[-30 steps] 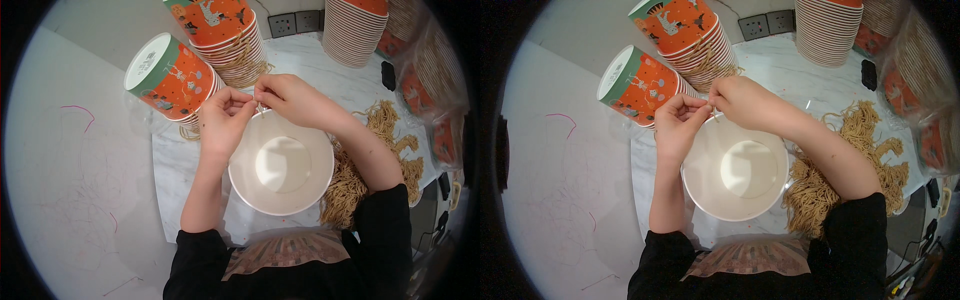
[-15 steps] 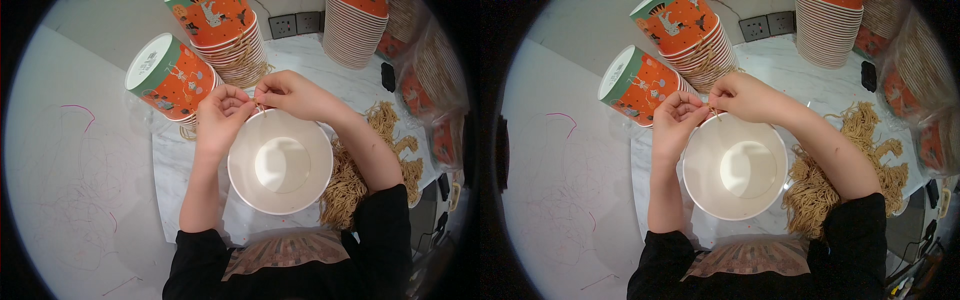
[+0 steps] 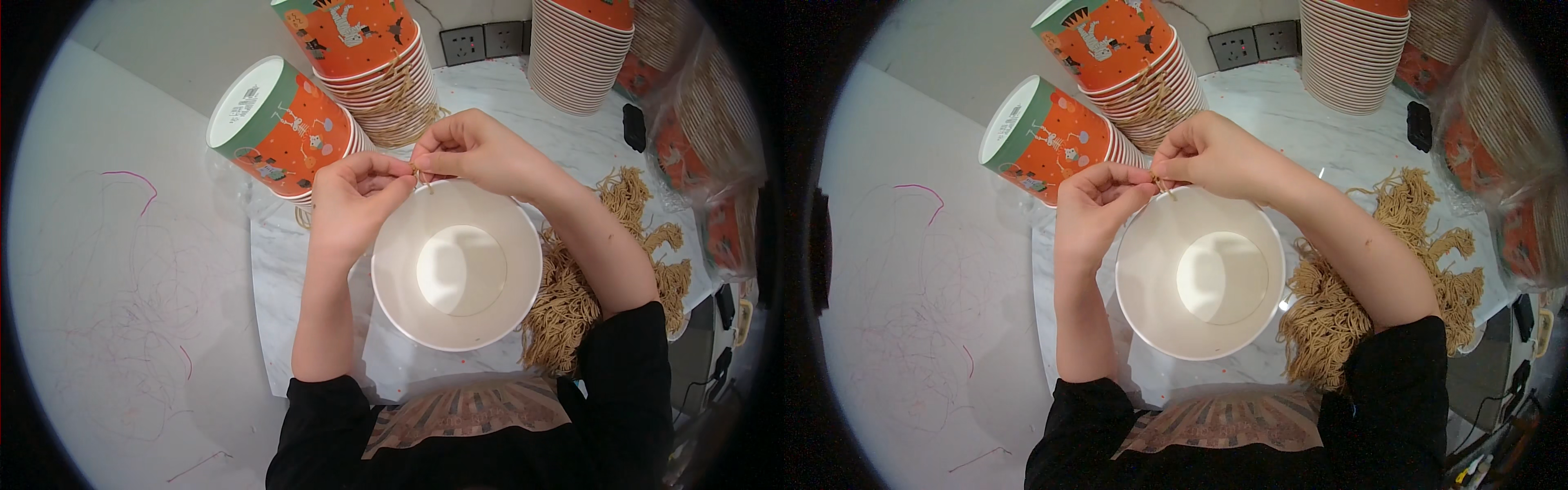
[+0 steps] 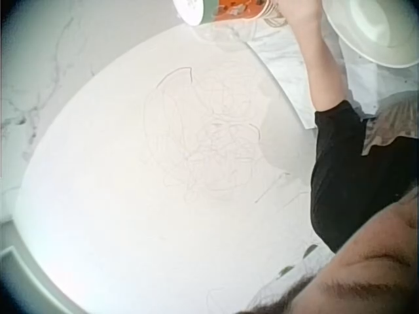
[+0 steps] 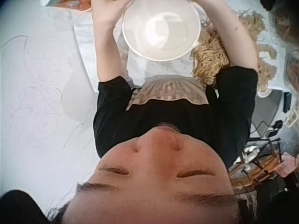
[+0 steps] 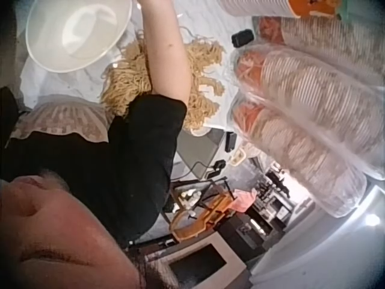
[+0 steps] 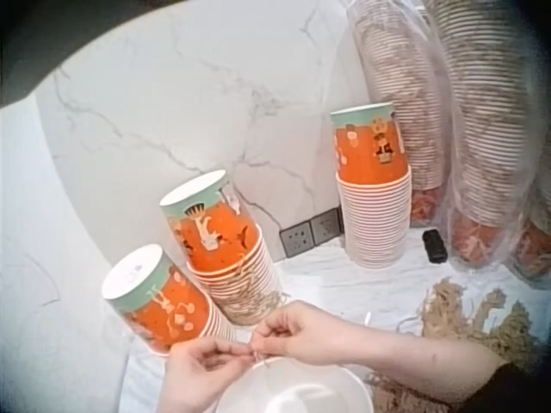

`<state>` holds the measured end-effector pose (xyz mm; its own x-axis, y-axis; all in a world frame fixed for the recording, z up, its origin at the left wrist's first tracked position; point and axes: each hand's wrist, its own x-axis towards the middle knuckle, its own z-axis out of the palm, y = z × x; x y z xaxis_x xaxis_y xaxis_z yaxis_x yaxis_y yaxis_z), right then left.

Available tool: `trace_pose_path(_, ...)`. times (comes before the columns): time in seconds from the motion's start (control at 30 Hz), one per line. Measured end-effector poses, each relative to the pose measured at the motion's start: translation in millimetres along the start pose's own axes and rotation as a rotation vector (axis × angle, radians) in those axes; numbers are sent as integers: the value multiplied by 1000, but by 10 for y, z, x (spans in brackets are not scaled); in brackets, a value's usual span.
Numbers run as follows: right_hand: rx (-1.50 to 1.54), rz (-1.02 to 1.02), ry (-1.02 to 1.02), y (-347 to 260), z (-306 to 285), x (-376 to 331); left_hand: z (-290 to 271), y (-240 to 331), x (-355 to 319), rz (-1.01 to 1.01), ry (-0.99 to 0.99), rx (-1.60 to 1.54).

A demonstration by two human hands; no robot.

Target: Threading string through pre-punched holes in paper cups to assemble handles.

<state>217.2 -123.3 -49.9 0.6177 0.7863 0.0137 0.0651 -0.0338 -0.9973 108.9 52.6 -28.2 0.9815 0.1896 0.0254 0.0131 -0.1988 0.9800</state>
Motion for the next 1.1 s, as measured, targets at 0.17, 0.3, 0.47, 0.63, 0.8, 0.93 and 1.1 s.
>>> trace_pose_path(0.17, 8, -38, 23, 12, 26, -3, 15, -22, 6, -18, 12, 8)
trace_pose_path(0.3, -19, -45, 38, -11, 15, -18, 75, -27, -13, 38, 78, 70)
trace_pose_path(0.47, -48, -42, 26, -4, 14, -13, 103, -73, -22, 123, 143, 213)
trace_pose_path(0.63, -31, -51, 0, 28, 6, 3, 94, -57, -38, 197, 122, 260)
trace_pose_path(0.8, -20, -26, -13, 3, 15, -2, -46, -6, 13, 29, 16, 139)
trace_pose_path(0.93, -103, -2, -93, -75, 27, -43, -166, -35, 57, -35, -108, 9)
trace_pose_path(1.1, -125, 7, -113, -76, 10, -43, -246, -4, 88, -101, -169, -39)
